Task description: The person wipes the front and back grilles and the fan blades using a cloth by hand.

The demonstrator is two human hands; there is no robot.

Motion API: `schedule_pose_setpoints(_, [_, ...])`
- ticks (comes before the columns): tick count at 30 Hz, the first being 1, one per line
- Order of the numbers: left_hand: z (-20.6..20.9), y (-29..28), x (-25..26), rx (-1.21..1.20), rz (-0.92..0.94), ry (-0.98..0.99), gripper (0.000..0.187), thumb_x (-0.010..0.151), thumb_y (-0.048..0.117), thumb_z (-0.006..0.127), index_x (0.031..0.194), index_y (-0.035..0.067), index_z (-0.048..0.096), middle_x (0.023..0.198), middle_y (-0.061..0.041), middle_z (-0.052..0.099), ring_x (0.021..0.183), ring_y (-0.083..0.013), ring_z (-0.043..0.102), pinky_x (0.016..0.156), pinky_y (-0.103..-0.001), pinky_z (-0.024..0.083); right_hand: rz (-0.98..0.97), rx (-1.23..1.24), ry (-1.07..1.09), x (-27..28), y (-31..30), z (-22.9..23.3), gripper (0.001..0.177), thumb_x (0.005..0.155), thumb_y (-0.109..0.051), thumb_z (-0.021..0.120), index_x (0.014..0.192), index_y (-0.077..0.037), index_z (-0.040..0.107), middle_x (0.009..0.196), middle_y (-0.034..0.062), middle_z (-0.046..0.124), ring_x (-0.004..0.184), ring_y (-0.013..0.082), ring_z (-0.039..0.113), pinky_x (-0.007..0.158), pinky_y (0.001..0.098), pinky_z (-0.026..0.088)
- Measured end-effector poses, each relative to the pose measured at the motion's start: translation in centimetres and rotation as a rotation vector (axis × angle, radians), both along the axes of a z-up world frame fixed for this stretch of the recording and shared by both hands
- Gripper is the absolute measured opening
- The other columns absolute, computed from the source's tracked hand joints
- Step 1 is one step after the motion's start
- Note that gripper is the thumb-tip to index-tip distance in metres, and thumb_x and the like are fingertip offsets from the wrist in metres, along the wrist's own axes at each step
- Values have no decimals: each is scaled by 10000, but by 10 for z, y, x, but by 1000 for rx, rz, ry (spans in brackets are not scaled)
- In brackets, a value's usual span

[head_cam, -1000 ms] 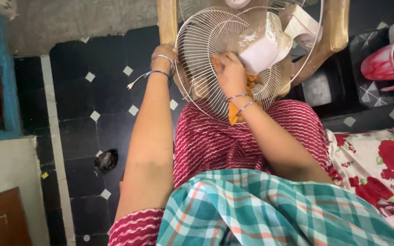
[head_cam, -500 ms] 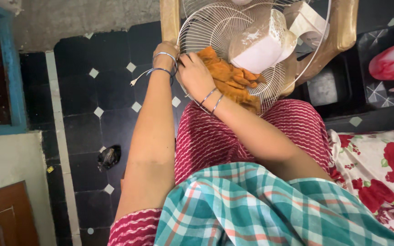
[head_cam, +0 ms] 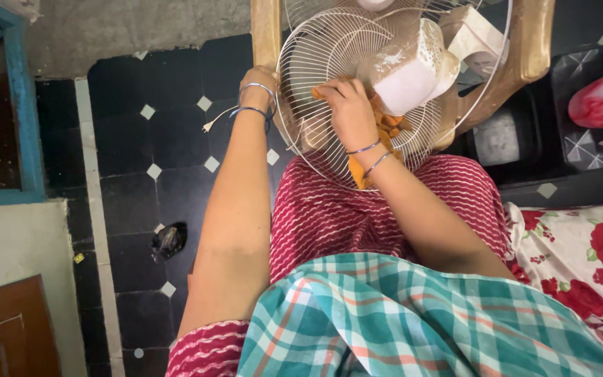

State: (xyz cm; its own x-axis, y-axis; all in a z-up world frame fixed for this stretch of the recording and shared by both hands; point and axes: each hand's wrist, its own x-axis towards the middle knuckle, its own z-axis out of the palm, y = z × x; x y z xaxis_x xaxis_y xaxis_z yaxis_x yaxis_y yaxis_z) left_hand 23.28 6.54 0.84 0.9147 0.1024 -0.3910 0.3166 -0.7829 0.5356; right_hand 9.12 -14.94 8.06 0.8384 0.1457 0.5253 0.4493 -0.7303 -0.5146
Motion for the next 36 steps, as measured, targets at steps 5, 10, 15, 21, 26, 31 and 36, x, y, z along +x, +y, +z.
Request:
schedule_pose_setpoints(5, [2,-4,-2,-128,127,64,233,963,303,646,1067,123,752,912,-83,787,784,-211,771,708,-382,589,-110,77,33,5,-7,-17,311,902,61,612,1132,-83,764,1115,113,683,1061,331,607,963,407,501])
schedule_pose_setpoints(10, [12,-6,-3,-20,27,41,247,972,279,630,1056,81,752,920,-94,772,775,-203,767,692,-377,590,-185,328,177,13,0,-26,234,954,15,605,1126,-71,738,1116,117,686,1026,319,666,922,392,547])
schedule_pose_setpoints(15, [-2,-3,4,35,5,63,286,971,317,640,1033,76,781,945,-109,789,845,-224,770,770,-382,583,-118,136,80,10,30,-11,240,916,14,633,1109,-69,749,1096,116,687,1061,337,624,953,414,510])
schedule_pose_setpoints(21, [-16,5,12,137,-68,-39,276,928,339,668,1082,127,755,1122,-179,705,1066,-371,670,889,-464,539,118,-2,20,-3,62,4,291,889,-45,644,1177,-24,680,1217,111,639,1157,317,576,1001,385,497])
schedule_pose_setpoints(26, [-8,1,5,106,-25,-47,274,933,347,673,1066,129,771,1089,-166,721,1038,-362,686,879,-455,545,186,-140,4,-5,29,4,372,869,-20,599,1235,-27,665,1260,81,627,1178,288,581,1020,357,491])
schedule_pose_setpoints(31, [2,1,-1,-11,42,-20,217,921,298,667,1026,156,792,858,-90,761,787,-221,749,733,-381,569,24,-128,34,-9,-6,4,413,874,39,556,1233,-79,722,1258,47,649,1182,261,574,1045,353,493])
schedule_pose_setpoints(36, [-4,0,2,-103,121,36,237,951,290,647,983,98,783,844,-78,774,742,-199,768,684,-368,593,-35,-152,64,-12,-19,-5,333,907,-9,585,1213,-30,716,1251,82,644,1170,290,564,1017,369,485])
